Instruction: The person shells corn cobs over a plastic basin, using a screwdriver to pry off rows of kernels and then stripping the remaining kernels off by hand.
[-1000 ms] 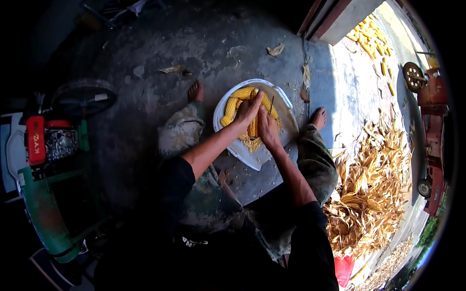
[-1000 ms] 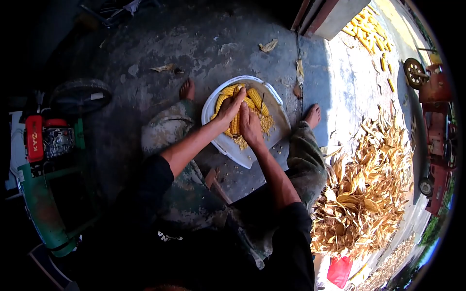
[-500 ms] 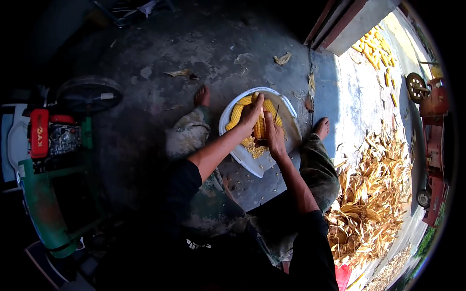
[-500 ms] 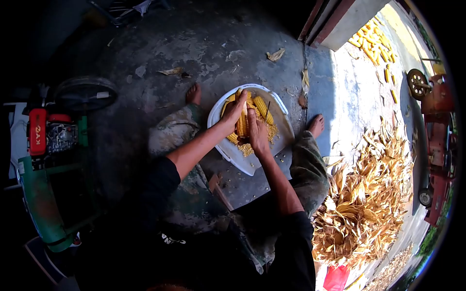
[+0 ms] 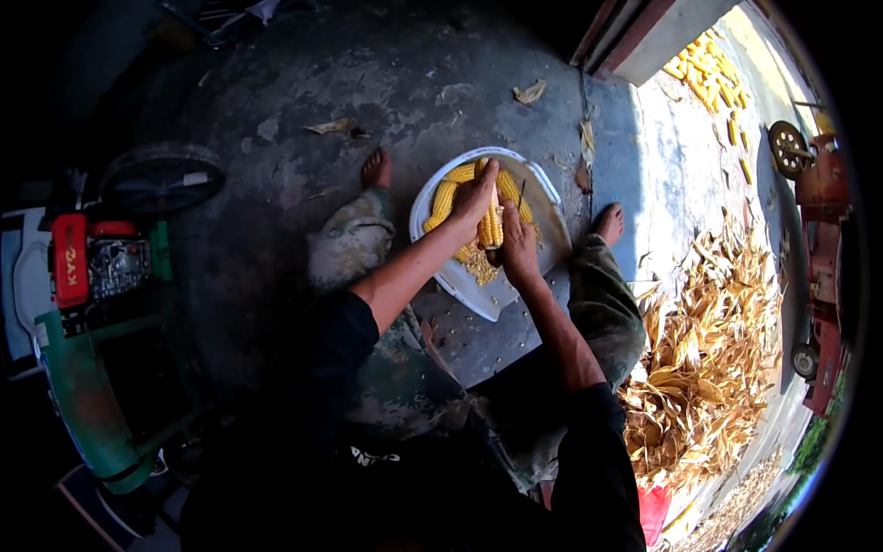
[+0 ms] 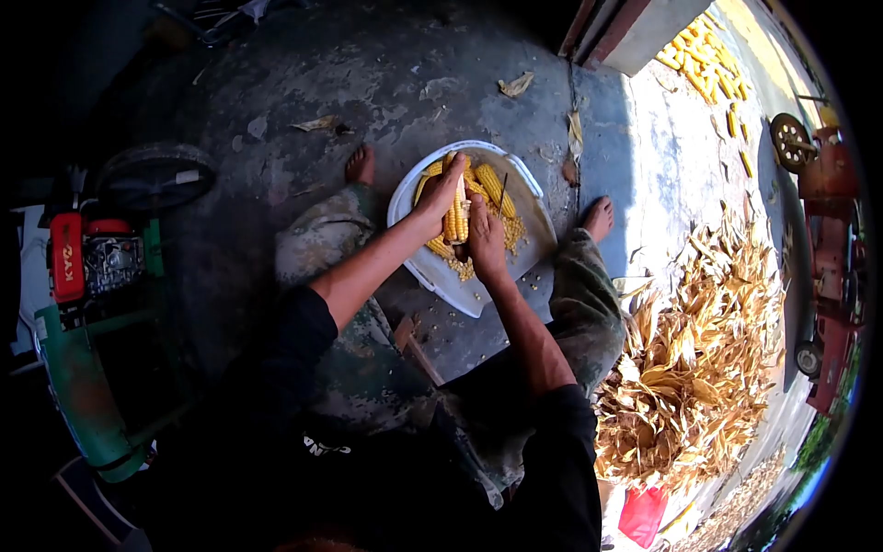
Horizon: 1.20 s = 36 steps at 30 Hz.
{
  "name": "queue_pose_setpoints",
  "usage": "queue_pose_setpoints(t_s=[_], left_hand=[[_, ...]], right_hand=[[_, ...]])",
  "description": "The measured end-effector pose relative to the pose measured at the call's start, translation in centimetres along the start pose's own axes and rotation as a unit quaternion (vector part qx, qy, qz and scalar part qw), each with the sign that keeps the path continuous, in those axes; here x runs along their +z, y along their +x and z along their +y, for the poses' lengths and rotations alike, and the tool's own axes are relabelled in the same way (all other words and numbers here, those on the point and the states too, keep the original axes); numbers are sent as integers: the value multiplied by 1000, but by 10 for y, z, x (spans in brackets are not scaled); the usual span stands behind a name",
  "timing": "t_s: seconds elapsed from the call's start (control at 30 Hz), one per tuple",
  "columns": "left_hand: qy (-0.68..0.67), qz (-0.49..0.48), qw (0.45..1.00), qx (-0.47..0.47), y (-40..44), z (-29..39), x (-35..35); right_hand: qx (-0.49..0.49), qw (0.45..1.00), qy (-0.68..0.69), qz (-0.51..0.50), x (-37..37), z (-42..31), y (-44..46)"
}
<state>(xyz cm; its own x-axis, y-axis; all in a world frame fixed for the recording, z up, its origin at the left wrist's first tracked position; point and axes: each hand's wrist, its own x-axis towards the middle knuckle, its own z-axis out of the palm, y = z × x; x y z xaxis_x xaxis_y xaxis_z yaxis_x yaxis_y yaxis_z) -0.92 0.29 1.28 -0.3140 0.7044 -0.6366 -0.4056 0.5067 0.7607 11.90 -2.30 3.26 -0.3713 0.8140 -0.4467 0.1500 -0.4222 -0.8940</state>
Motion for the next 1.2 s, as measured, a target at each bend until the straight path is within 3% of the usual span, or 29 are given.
queue_pose_setpoints(t_s=[0.1,0.2,0.27,0.4,0.53,0.8,0.93,1.0,1.03,1.2], left_hand=[[-33,-21,999,-36,-3,5,-3],[-34,-5,999,-32,0,4,-7],[-2,36,999,-25,16,-10,-9],[-24,31,999,-25,2,-2,-7],[-28,3,999,-20,-4,2,-4],[-45,-15,998,-31,-9,11,-7],[-39,4,998,-45,-4,5,-7],[-23,42,999,11,4,-2,-5],[-5,20,1000,-7,3,-1,-7],[69,52,996,9,-4,-1,-6]], right_hand=[[-20,996,90,3,6,-15,-8],[35,999,24,-30,6,-14,-5],[-66,994,-85,9,15,-13,-6],[30,998,-39,-26,9,-6,1],[59,994,66,-70,-1,-6,-3],[65,991,110,-35,5,-10,-1],[80,995,47,-48,7,-13,-3],[3,997,-72,-33,10,-9,-2],[-23,993,-111,-11,13,-6,-1],[-21,987,-160,-10,7,0,2]])
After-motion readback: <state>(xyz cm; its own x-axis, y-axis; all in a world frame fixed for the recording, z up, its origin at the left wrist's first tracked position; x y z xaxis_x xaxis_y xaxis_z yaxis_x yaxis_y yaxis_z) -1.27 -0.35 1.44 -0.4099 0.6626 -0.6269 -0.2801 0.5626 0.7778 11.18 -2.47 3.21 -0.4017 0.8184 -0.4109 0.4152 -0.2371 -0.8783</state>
